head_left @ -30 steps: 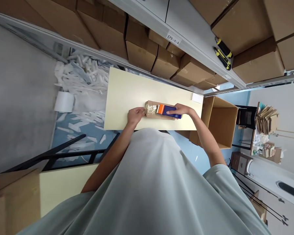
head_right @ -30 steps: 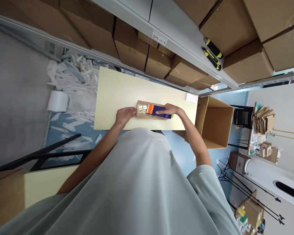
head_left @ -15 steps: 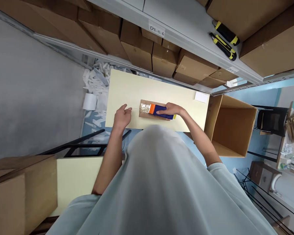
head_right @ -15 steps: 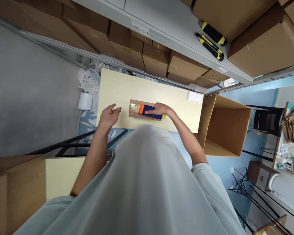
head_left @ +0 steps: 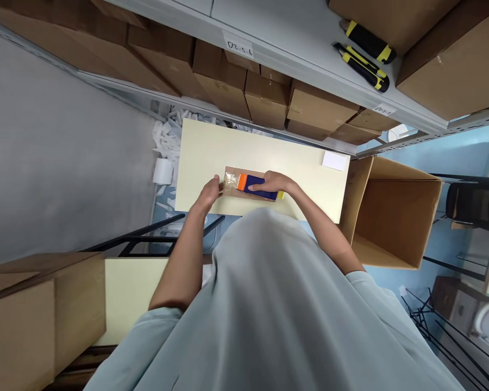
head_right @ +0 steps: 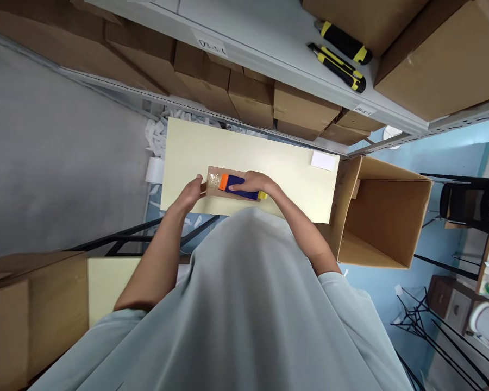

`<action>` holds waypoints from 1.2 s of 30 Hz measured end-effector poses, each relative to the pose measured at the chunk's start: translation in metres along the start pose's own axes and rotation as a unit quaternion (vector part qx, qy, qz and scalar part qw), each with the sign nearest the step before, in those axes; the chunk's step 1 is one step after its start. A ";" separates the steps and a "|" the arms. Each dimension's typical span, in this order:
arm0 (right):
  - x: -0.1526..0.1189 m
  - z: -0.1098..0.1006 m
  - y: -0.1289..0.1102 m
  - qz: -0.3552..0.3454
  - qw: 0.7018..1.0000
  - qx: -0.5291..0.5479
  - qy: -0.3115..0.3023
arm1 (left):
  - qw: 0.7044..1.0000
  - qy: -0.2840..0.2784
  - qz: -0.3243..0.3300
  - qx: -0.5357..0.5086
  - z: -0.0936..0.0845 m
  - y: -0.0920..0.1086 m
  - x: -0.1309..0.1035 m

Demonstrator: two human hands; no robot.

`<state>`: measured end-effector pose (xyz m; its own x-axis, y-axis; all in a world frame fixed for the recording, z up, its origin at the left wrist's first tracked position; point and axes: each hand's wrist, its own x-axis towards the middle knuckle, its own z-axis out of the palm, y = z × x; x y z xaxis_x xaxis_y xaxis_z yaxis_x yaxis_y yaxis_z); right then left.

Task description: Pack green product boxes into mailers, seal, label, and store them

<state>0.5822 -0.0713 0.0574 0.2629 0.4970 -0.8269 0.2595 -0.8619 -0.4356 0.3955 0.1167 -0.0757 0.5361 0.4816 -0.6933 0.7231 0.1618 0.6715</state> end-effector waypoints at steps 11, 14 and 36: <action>-0.001 0.000 0.001 0.010 0.999 0.036 -0.002 | 0.997 -0.049 0.044 -0.040 -0.030 0.004 -0.021; -0.002 0.001 0.001 0.009 0.999 0.050 -0.008 | 0.995 -0.015 0.101 0.009 -0.033 0.004 -0.014; -0.085 -0.020 0.068 0.069 0.981 0.166 -0.072 | 0.993 0.106 0.058 0.014 0.032 -0.006 0.013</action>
<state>0.5959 -0.1705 0.1054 0.1345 0.3739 -0.9177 -0.0918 -0.9174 -0.3872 0.4118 0.0946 -0.0973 0.5152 0.6660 -0.5394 0.6751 0.0724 0.7342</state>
